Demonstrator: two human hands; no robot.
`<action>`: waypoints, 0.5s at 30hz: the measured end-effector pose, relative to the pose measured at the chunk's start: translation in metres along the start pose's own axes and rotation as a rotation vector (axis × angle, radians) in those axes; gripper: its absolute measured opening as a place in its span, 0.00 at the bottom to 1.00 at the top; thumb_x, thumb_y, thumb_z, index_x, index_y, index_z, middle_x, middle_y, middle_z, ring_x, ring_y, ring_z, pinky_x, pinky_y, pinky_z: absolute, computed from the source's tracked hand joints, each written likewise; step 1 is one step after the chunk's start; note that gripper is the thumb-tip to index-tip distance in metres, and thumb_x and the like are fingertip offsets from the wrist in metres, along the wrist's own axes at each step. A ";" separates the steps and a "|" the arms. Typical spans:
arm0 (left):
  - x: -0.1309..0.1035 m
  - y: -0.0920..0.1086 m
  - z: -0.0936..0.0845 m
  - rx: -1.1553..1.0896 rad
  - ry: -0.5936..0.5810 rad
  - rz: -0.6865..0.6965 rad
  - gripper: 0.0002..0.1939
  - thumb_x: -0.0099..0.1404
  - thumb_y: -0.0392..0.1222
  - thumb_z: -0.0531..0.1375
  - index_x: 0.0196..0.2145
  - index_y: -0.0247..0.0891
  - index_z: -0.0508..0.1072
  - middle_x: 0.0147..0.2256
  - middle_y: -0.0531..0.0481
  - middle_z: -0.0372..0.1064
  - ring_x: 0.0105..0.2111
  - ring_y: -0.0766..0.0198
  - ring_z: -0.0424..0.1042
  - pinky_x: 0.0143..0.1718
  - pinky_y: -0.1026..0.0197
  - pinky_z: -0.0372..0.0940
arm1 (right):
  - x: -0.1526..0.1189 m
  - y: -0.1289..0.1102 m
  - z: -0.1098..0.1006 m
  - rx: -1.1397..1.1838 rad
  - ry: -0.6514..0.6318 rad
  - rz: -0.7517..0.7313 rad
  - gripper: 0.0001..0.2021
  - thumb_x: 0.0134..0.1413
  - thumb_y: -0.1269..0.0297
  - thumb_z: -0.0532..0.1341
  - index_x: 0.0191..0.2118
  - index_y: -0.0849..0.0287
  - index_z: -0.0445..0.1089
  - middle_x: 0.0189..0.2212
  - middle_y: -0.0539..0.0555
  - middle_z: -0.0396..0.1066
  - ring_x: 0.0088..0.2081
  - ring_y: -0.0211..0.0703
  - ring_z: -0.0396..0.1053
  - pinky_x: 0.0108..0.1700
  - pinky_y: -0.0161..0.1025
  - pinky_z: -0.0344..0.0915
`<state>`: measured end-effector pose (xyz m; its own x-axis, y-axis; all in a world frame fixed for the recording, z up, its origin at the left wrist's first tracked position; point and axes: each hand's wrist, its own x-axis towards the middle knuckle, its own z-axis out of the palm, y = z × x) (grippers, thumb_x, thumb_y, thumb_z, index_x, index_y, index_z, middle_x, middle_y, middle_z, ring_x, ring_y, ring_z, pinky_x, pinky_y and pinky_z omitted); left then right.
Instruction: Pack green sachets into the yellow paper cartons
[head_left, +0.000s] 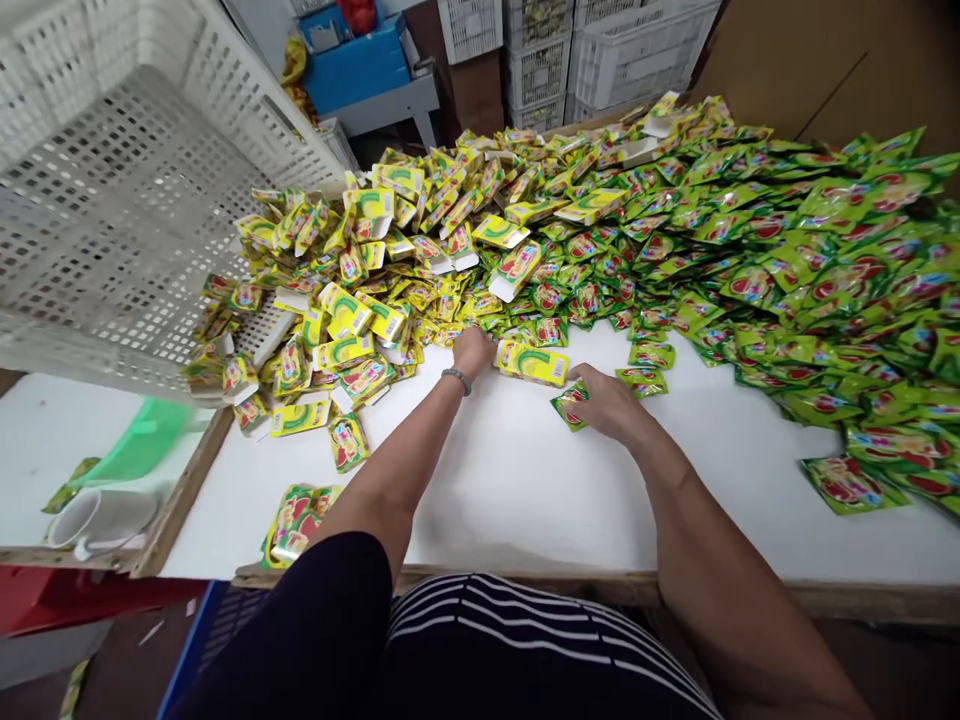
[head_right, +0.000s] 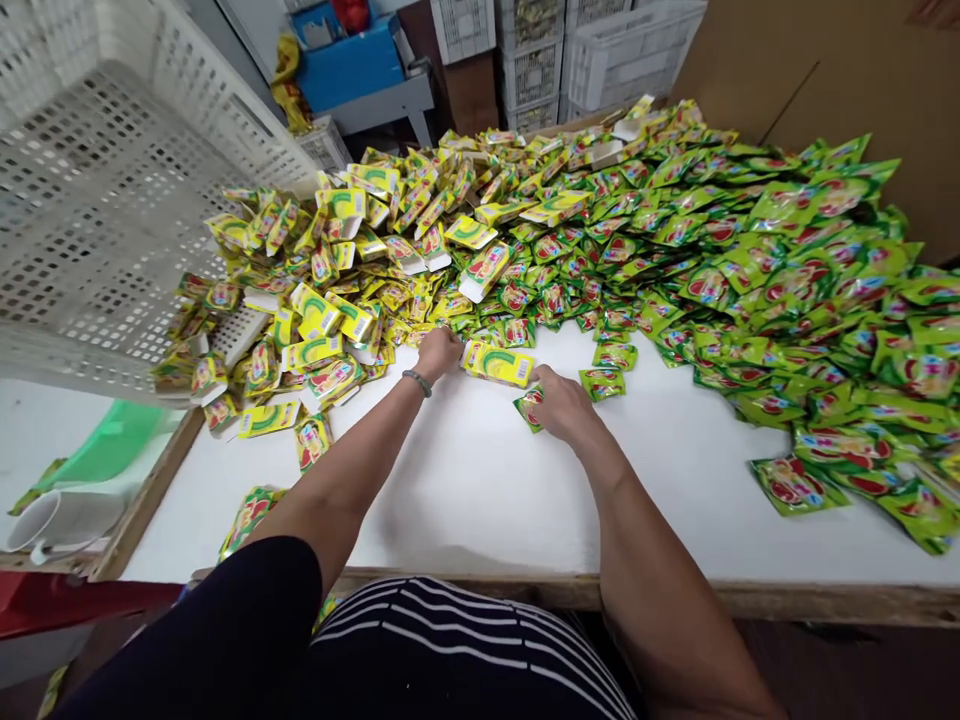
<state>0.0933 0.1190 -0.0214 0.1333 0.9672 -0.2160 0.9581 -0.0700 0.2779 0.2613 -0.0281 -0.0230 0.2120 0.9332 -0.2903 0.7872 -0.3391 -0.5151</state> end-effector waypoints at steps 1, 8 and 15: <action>-0.001 -0.001 0.003 -0.008 -0.006 0.016 0.08 0.62 0.39 0.58 0.35 0.35 0.76 0.38 0.41 0.76 0.40 0.56 0.73 0.36 0.61 0.61 | 0.000 0.000 -0.001 0.024 0.011 0.006 0.18 0.46 0.64 0.63 0.46 0.53 0.69 0.29 0.50 0.71 0.32 0.44 0.67 0.30 0.35 0.56; -0.006 -0.039 -0.013 0.028 0.290 0.025 0.21 0.66 0.50 0.55 0.50 0.32 0.68 0.47 0.34 0.71 0.49 0.50 0.68 0.44 0.56 0.61 | -0.002 -0.003 0.006 0.118 0.115 -0.060 0.13 0.48 0.64 0.61 0.43 0.53 0.70 0.32 0.52 0.73 0.34 0.46 0.69 0.33 0.37 0.59; -0.012 -0.057 -0.028 0.140 0.081 0.142 0.09 0.61 0.34 0.56 0.38 0.32 0.73 0.40 0.33 0.74 0.46 0.47 0.71 0.47 0.52 0.61 | -0.010 -0.015 0.011 0.186 0.166 -0.154 0.16 0.51 0.64 0.58 0.48 0.55 0.67 0.37 0.54 0.74 0.37 0.49 0.71 0.37 0.39 0.62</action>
<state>0.0300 0.1182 -0.0089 0.2536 0.9614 -0.1065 0.9579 -0.2342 0.1661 0.2404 -0.0337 -0.0212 0.2022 0.9769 -0.0689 0.7010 -0.1935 -0.6864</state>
